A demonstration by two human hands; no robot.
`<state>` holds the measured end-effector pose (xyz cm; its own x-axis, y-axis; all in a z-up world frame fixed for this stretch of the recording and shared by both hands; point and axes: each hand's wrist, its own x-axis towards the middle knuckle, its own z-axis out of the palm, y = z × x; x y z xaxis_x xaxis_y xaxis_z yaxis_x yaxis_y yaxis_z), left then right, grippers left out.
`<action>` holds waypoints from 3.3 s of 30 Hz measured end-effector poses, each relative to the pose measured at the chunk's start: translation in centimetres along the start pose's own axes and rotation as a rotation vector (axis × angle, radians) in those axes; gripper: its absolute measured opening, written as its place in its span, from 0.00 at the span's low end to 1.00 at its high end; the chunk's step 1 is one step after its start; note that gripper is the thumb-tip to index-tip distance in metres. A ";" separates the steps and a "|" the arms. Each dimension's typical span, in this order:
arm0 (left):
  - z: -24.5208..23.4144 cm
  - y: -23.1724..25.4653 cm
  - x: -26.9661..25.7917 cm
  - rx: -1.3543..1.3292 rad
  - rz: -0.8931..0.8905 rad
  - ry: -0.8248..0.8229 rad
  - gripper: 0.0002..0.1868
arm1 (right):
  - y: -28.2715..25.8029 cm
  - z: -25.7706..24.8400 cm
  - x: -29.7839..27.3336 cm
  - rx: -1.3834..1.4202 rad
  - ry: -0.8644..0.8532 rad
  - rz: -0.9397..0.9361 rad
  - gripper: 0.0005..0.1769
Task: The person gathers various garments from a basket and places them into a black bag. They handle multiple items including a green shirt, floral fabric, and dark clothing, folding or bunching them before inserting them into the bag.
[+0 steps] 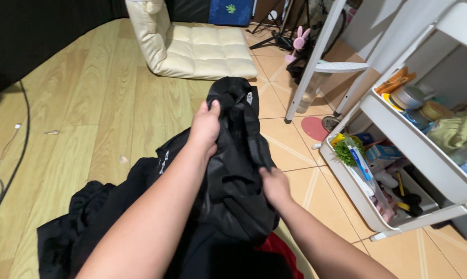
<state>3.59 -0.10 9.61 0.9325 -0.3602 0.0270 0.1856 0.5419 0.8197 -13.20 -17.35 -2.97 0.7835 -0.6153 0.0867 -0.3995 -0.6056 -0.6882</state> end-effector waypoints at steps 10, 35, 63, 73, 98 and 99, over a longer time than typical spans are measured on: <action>8.8 -0.9 0.9 -0.303 0.095 -0.303 0.19 | 3.4 -11.7 -1.7 0.531 0.653 0.109 0.12; 2.3 -6.0 -3.1 1.052 0.051 -0.152 0.16 | -3.9 -12.3 -12.3 -0.413 0.208 -0.574 0.36; -0.3 -3.3 -4.3 1.316 0.040 -0.062 0.14 | 4.6 -5.2 -9.1 -0.558 -0.798 0.054 0.24; -0.7 -3.0 -4.4 1.316 0.017 -0.091 0.15 | 6.5 -3.8 -8.7 -0.670 -0.835 0.016 0.23; 0.3 -5.9 -4.5 1.308 0.172 -0.191 0.18 | 0.2 -9.2 -1.3 -0.337 -0.949 0.264 0.14; 0.1 -6.3 -4.4 1.305 0.184 -0.188 0.17 | 1.0 -8.9 0.3 -0.411 -0.597 0.134 0.14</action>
<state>-1.68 -2.04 4.42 0.8357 -0.5164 0.1869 -0.4669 -0.4887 0.7370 -17.60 -22.69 2.76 0.7941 -0.3891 -0.4670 -0.5646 -0.7567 -0.3296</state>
